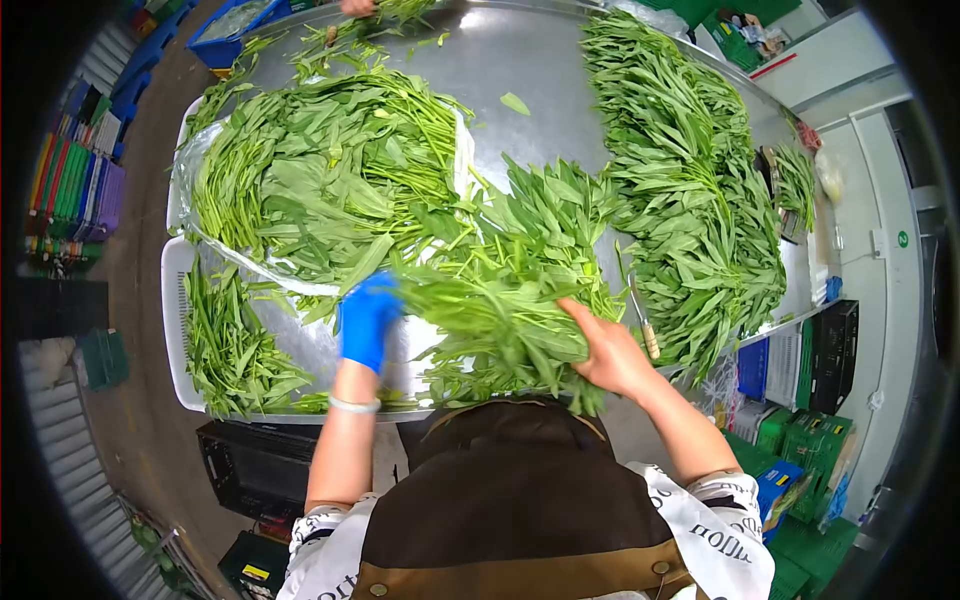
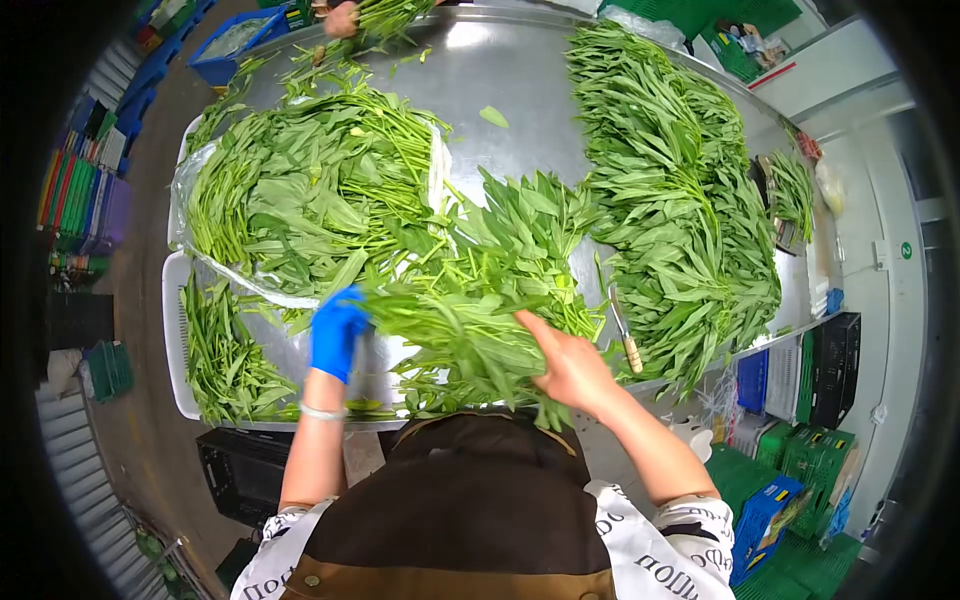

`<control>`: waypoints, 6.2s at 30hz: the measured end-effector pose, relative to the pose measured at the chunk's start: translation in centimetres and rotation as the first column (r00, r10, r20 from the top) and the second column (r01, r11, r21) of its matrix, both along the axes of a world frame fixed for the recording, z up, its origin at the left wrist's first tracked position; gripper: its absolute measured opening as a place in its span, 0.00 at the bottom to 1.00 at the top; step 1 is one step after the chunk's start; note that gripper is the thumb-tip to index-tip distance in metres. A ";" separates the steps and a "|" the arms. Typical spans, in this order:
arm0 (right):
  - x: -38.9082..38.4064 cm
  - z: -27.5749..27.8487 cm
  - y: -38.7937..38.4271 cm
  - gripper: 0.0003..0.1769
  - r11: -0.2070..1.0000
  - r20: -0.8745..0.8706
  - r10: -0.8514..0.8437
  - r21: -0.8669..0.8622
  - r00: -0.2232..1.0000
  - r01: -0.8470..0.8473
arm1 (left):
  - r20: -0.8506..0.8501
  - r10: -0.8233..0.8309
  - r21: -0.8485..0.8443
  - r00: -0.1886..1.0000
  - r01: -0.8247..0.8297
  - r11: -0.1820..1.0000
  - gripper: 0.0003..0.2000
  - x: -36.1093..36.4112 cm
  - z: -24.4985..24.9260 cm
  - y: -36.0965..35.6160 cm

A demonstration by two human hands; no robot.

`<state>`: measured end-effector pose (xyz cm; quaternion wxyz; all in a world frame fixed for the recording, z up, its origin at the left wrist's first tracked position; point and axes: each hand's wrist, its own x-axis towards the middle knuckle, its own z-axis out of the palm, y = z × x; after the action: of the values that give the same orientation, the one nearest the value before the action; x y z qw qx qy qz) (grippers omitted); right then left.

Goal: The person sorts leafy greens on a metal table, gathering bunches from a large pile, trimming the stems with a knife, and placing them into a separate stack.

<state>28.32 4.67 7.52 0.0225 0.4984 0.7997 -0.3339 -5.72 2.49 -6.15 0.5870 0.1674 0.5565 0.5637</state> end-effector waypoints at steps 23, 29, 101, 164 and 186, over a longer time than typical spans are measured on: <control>0.9 1.4 -2.1 0.50 0.960 0.011 0.213 0.182 0.977 -0.212 | -0.157 -0.647 0.111 0.746 0.665 0.739 0.19 5.8 8.5 0.7; 1.3 1.8 -2.4 0.51 0.999 -0.074 0.030 0.027 0.997 -0.028 | -0.395 -0.409 0.112 0.823 0.485 0.868 0.13 3.7 7.8 1.4; 3.6 -3.7 -3.5 0.41 0.372 -0.227 -0.816 -0.910 0.531 0.182 | -0.058 -0.679 0.103 0.731 0.681 0.725 0.23 6.0 2.2 0.7; 7.7 -6.0 -7.0 0.39 0.190 -0.177 -0.961 -0.981 0.212 0.042 | 0.113 -0.232 -0.020 0.966 0.235 0.972 0.10 4.8 2.1 4.1; 8.4 -6.7 -7.5 0.38 0.146 -0.143 -0.979 -0.989 0.145 0.014 | 0.127 -0.219 0.023 0.967 0.218 0.976 0.17 3.4 4.1 6.0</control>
<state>36.77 -2.83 0.84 -0.2796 0.4568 0.0927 -0.8394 -2.28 8.53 -2.02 0.6794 0.1936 0.4931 0.5078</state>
